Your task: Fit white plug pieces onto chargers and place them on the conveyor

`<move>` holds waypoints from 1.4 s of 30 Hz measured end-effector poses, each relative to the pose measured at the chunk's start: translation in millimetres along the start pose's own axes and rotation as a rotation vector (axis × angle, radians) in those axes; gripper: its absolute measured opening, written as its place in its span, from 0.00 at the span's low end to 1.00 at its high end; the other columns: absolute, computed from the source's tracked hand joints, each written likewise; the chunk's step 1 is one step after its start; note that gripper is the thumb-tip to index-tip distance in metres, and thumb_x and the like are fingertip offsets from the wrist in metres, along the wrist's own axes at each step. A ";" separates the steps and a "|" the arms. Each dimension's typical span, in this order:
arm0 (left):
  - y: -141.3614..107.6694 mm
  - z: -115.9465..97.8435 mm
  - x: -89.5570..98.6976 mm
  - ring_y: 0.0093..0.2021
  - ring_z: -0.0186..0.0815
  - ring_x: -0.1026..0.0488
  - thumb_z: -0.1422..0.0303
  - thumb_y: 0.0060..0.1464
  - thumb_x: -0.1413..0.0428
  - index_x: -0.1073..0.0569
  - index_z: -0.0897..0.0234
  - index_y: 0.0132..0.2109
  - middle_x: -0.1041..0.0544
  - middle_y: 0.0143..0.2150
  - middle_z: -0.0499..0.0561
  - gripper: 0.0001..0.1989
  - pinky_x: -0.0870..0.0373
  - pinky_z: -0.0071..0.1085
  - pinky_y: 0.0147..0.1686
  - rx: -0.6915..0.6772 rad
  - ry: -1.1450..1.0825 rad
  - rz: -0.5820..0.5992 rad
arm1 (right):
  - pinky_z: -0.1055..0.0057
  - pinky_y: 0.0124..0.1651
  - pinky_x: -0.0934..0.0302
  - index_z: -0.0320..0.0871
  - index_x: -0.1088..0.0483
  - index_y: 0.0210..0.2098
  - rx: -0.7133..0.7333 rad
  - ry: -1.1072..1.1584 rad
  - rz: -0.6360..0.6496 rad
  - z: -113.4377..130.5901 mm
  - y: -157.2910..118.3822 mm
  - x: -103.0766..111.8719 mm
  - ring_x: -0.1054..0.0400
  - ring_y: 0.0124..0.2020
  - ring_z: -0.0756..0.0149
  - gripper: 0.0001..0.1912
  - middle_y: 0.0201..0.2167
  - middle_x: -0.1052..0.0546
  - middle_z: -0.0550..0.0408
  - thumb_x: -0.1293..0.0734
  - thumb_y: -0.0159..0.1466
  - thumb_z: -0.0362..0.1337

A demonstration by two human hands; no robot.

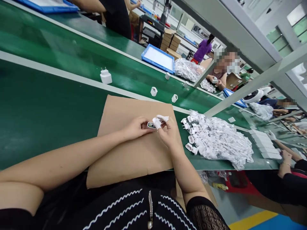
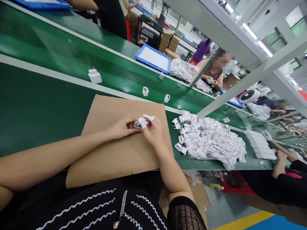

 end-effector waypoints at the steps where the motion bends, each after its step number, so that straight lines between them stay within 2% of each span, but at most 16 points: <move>1: -0.3 0.9 -1.0 0.30 0.36 0.31 0.45 0.52 0.34 0.21 0.63 0.43 0.27 0.32 0.50 0.25 0.35 0.33 0.31 0.006 -0.011 0.014 | 0.66 0.43 0.29 0.49 0.22 0.53 -0.009 0.029 0.002 0.5 -0.8 -1.4 0.31 0.36 0.67 0.17 0.43 0.25 0.52 0.28 0.65 0.43; 4: -0.9 1.2 -1.2 0.29 0.35 0.32 0.47 0.52 0.33 0.20 0.63 0.43 0.27 0.33 0.50 0.24 0.36 0.33 0.30 0.001 -0.027 0.037 | 0.67 0.41 0.28 0.48 0.22 0.47 -0.073 0.164 0.068 -4.1 -0.6 -7.4 0.29 0.37 0.67 0.14 0.45 0.25 0.52 0.27 0.63 0.44; 8: -0.9 -1.2 -0.2 0.30 0.36 0.31 0.47 0.53 0.34 0.19 0.62 0.45 0.27 0.33 0.50 0.23 0.35 0.33 0.31 -0.014 -0.044 0.046 | 0.63 0.49 0.26 0.48 0.23 0.44 -0.104 0.208 0.141 -8.4 1.8 -6.0 0.25 0.46 0.62 0.13 0.47 0.24 0.52 0.25 0.61 0.45; 12: 0.0 -0.7 0.1 0.32 0.38 0.30 0.47 0.53 0.34 0.22 0.62 0.38 0.28 0.32 0.50 0.21 0.34 0.35 0.32 0.001 -0.047 0.060 | 0.62 0.49 0.29 0.48 0.22 0.47 0.028 -0.161 0.122 2.4 2.2 1.5 0.28 0.42 0.62 0.10 0.42 0.25 0.51 0.31 0.67 0.38; 16: 1.0 2.2 -0.1 0.33 0.39 0.30 0.48 0.53 0.35 0.23 0.61 0.36 0.27 0.33 0.51 0.20 0.33 0.36 0.34 0.008 -0.071 0.066 | 0.61 0.50 0.33 0.46 0.24 0.53 0.150 -0.459 0.265 13.5 0.1 -15.9 0.30 0.44 0.60 0.18 0.42 0.27 0.50 0.36 0.66 0.28; 20: 1.8 3.8 0.5 0.33 0.39 0.30 0.49 0.51 0.34 0.24 0.61 0.35 0.27 0.34 0.51 0.20 0.34 0.37 0.34 0.021 -0.081 0.060 | 0.61 0.49 0.36 0.43 0.24 0.46 0.216 -0.641 0.326 19.1 0.9 -25.5 0.34 0.46 0.56 0.16 0.42 0.28 0.48 0.37 0.63 0.24; 26: 1.9 0.6 0.1 0.33 0.40 0.30 0.47 0.52 0.35 0.23 0.61 0.36 0.28 0.33 0.50 0.21 0.35 0.37 0.34 0.025 -0.077 0.085 | 0.61 0.50 0.37 0.43 0.26 0.48 0.238 -0.641 0.303 22.4 1.2 -21.7 0.33 0.47 0.56 0.21 0.42 0.28 0.48 0.40 0.61 0.21; 34: 2.2 1.9 0.0 0.33 0.40 0.29 0.49 0.50 0.34 0.22 0.61 0.36 0.26 0.35 0.51 0.20 0.33 0.37 0.35 0.040 -0.077 0.081 | 0.64 0.46 0.37 0.43 0.27 0.37 0.213 -0.719 0.370 22.1 9.1 -30.9 0.34 0.43 0.57 0.15 0.38 0.29 0.49 0.39 0.57 0.22; 39: 0.3 3.3 1.0 0.34 0.40 0.29 0.50 0.51 0.35 0.21 0.61 0.36 0.27 0.35 0.51 0.19 0.34 0.37 0.34 0.056 -0.046 0.059 | 0.65 0.43 0.37 0.43 0.24 0.35 0.109 -0.706 0.381 18.8 14.3 -31.4 0.32 0.40 0.59 0.14 0.35 0.29 0.51 0.37 0.56 0.22; 42: -0.4 3.1 -1.0 0.34 0.40 0.29 0.49 0.51 0.35 0.20 0.61 0.37 0.27 0.35 0.52 0.19 0.33 0.36 0.34 0.040 -0.013 0.036 | 0.65 0.42 0.36 0.43 0.21 0.41 0.023 -0.624 0.298 8.5 9.8 -29.6 0.32 0.38 0.60 0.16 0.36 0.29 0.52 0.36 0.58 0.24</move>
Point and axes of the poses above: each hand's wrist, its own y-axis towards the middle knuckle, its own x-axis out of the back of the hand, z = x × y, the point moved 8 cm from there along y, towards the middle knuckle
